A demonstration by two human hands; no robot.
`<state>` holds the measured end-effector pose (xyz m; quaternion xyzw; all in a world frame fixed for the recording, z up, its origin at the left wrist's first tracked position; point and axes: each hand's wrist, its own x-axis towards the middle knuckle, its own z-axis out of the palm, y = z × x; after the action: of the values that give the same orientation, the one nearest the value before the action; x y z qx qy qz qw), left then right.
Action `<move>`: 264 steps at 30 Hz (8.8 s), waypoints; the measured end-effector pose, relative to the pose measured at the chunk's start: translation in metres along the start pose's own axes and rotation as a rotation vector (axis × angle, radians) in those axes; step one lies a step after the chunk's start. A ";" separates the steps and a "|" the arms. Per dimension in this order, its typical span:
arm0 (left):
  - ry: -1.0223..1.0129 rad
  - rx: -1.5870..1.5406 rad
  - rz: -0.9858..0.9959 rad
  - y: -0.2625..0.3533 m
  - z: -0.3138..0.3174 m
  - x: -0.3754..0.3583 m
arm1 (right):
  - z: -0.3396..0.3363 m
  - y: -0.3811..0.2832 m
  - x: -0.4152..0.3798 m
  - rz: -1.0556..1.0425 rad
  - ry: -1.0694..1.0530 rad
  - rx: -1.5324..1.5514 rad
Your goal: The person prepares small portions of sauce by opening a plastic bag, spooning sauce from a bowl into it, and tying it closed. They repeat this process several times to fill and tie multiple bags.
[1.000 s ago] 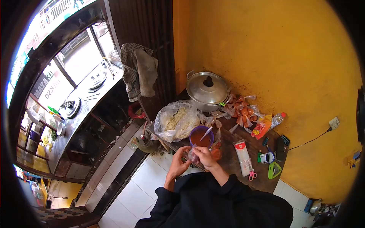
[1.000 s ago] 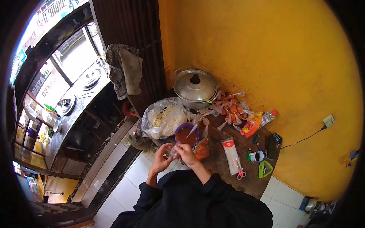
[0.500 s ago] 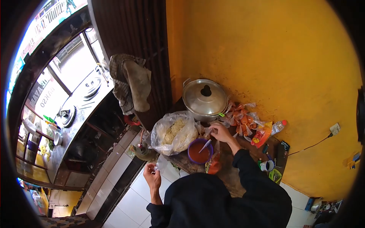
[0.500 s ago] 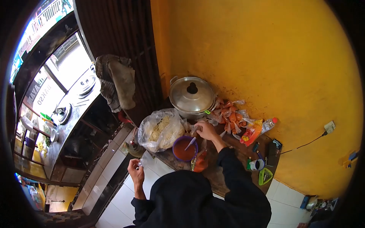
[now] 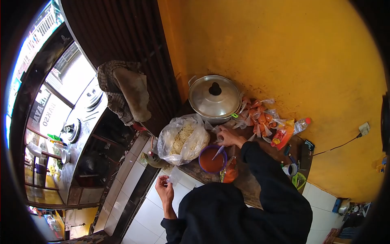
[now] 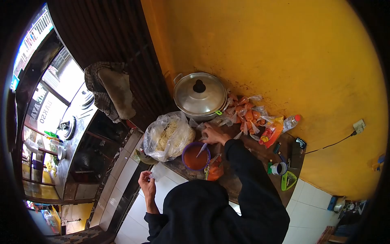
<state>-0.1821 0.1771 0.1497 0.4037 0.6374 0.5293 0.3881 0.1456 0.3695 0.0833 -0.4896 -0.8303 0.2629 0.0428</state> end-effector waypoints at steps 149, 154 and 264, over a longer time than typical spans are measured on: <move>-0.320 0.577 0.174 0.000 0.066 -0.007 | 0.006 -0.124 -0.121 -0.047 0.792 0.084; -0.341 0.566 0.177 0.008 0.066 -0.008 | 0.002 -0.132 -0.118 0.030 0.881 0.278; -0.437 0.958 0.194 0.020 0.091 0.006 | 0.054 -0.087 -0.090 0.382 1.271 0.962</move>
<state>-0.0982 0.2182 0.1564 0.6936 0.6716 0.1162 0.2333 0.1054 0.2396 0.0951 -0.6063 -0.3461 0.2653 0.6650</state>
